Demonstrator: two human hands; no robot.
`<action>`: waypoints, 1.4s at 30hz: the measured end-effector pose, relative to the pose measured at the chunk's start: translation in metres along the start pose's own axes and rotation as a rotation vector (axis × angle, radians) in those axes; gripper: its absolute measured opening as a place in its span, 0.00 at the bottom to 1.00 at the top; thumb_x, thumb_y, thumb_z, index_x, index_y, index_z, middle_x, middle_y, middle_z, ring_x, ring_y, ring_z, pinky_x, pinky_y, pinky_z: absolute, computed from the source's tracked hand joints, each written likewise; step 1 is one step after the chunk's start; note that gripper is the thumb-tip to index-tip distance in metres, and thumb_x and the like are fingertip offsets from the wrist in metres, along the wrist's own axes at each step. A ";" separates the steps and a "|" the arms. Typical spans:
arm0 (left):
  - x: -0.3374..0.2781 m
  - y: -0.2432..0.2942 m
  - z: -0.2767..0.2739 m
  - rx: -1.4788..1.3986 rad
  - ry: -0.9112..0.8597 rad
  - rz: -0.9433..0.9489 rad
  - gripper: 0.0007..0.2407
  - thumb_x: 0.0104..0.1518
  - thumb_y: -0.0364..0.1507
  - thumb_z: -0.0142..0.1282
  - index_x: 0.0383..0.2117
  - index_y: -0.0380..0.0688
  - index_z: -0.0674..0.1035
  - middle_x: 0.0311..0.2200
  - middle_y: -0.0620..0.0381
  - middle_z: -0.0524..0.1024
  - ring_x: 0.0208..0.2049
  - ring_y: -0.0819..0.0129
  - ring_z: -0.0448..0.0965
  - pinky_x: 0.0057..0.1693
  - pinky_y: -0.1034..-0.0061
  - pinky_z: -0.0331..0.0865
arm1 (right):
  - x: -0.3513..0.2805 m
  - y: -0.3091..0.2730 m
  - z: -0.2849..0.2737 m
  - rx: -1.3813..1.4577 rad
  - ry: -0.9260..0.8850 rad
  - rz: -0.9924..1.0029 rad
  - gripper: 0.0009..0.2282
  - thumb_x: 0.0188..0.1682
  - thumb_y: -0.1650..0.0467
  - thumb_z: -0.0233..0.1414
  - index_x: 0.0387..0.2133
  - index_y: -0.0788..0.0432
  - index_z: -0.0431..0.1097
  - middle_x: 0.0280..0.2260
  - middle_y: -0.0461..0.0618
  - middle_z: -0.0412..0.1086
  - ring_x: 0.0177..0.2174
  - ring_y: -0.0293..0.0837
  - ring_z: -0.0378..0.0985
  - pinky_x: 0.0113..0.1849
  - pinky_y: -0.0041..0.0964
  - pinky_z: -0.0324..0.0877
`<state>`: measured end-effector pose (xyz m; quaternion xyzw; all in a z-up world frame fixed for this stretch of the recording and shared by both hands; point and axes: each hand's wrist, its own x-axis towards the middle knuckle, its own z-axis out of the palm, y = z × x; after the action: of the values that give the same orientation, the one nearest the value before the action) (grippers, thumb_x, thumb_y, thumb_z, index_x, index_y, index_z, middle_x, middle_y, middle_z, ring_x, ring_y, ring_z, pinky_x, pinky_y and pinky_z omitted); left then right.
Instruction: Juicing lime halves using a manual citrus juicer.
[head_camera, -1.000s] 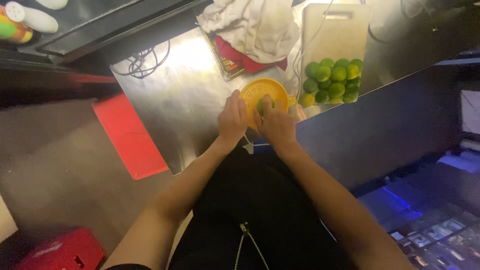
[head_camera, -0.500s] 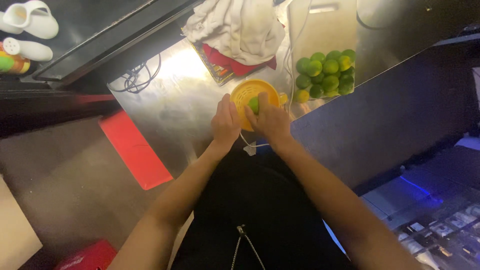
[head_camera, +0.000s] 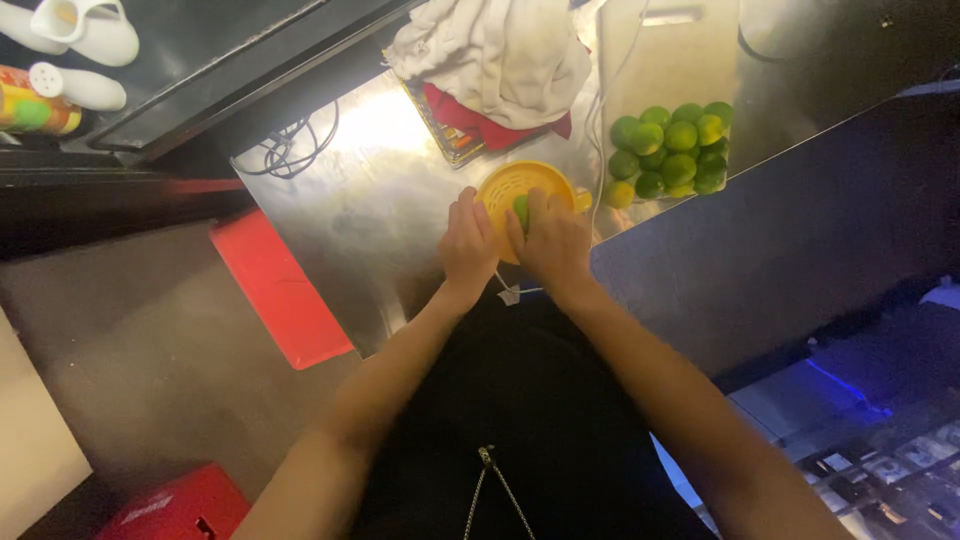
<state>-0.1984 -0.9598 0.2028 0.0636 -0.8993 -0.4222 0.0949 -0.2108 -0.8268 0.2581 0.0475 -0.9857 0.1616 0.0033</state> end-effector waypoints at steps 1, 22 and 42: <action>0.002 0.001 -0.002 -0.001 0.001 -0.003 0.11 0.69 0.29 0.44 0.53 0.41 0.72 0.41 0.43 0.78 0.38 0.42 0.80 0.40 0.57 0.74 | 0.001 -0.001 0.000 -0.001 -0.002 -0.002 0.16 0.53 0.58 0.54 0.38 0.58 0.64 0.28 0.60 0.70 0.26 0.63 0.76 0.28 0.57 0.69; -0.002 -0.001 -0.002 -0.015 -0.020 -0.009 0.11 0.70 0.31 0.44 0.54 0.44 0.72 0.39 0.45 0.75 0.34 0.44 0.79 0.38 0.58 0.74 | -0.004 0.009 0.001 -0.125 -0.121 -0.007 0.18 0.54 0.55 0.52 0.42 0.58 0.66 0.22 0.57 0.73 0.20 0.60 0.77 0.20 0.54 0.69; -0.001 0.000 -0.005 -0.001 -0.039 0.022 0.11 0.70 0.31 0.44 0.54 0.45 0.71 0.38 0.45 0.75 0.33 0.43 0.79 0.36 0.57 0.74 | 0.003 0.014 -0.004 -0.023 0.026 -0.093 0.15 0.55 0.58 0.53 0.37 0.58 0.66 0.34 0.60 0.70 0.32 0.64 0.76 0.32 0.57 0.70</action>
<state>-0.1964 -0.9637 0.2061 0.0456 -0.9013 -0.4229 0.0820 -0.2153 -0.8122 0.2575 0.0910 -0.9841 0.1506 0.0242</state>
